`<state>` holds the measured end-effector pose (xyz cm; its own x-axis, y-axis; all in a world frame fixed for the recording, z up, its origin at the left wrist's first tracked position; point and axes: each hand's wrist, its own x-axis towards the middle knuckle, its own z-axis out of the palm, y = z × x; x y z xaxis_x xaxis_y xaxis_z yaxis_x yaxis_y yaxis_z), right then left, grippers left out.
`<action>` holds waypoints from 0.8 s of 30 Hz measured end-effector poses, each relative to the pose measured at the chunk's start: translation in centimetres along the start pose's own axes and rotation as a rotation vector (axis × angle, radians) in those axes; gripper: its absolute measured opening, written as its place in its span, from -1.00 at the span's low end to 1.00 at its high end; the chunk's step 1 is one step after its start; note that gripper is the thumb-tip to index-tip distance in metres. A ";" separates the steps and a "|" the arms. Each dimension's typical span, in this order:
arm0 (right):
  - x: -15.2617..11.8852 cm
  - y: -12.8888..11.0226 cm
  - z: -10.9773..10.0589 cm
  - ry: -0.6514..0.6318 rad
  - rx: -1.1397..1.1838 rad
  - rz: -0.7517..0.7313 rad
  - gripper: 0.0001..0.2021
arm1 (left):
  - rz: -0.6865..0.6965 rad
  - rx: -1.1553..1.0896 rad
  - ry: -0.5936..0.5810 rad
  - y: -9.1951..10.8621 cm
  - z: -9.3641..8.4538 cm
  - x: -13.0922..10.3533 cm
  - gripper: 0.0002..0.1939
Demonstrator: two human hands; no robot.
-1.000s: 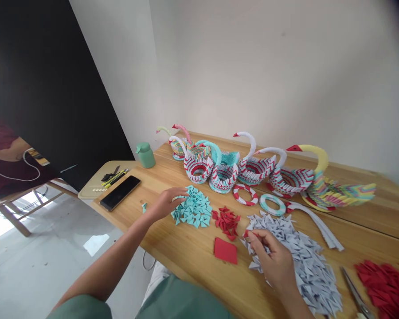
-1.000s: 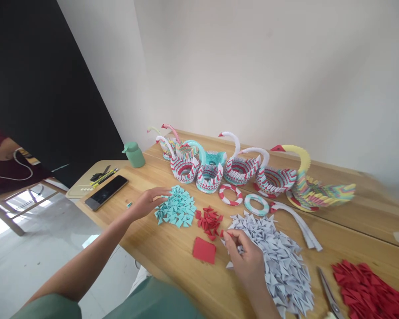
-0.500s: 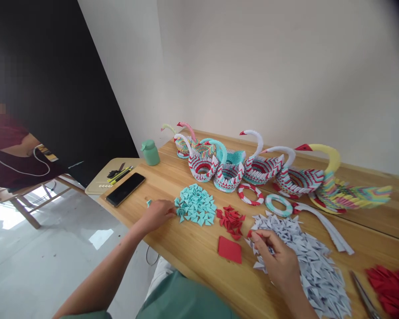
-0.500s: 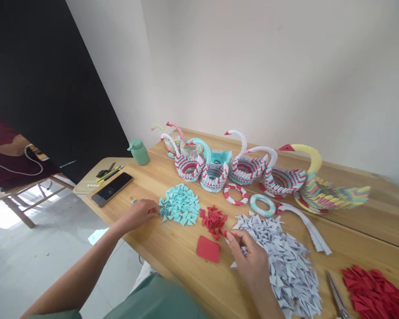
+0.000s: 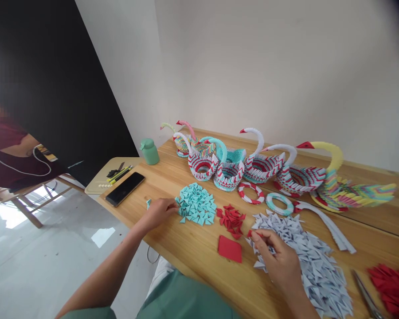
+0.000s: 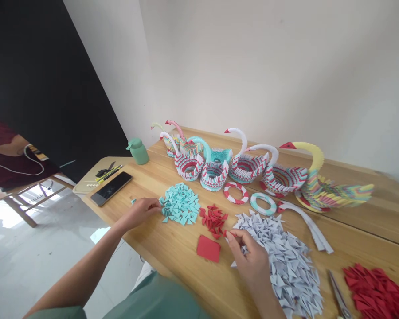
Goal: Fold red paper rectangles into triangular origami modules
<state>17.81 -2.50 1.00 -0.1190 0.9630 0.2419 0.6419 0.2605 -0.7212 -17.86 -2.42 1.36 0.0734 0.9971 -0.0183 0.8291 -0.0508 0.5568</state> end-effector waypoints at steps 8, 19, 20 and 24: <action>0.1 -0.2 0.0 0.002 -0.005 -0.016 -0.70 | 0.010 -0.056 0.028 0.1 0.9 0.2 -0.83; 0.0 -0.1 0.1 -0.008 0.014 -0.026 -0.71 | 0.044 -0.015 0.017 0.0 1.6 0.4 -0.84; 0.0 -0.1 0.1 -0.011 0.009 -0.027 -0.71 | 0.046 -0.016 0.018 0.0 1.6 0.4 -0.84; 0.0 -0.1 0.1 -0.016 -0.022 -0.030 -0.70 | 0.068 0.000 0.036 0.2 1.6 0.2 -0.81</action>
<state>17.68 -2.49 1.02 -0.1503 0.9558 0.2526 0.6540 0.2877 -0.6996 -16.81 -2.27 0.13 0.1092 0.9928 0.0496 0.8226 -0.1183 0.5561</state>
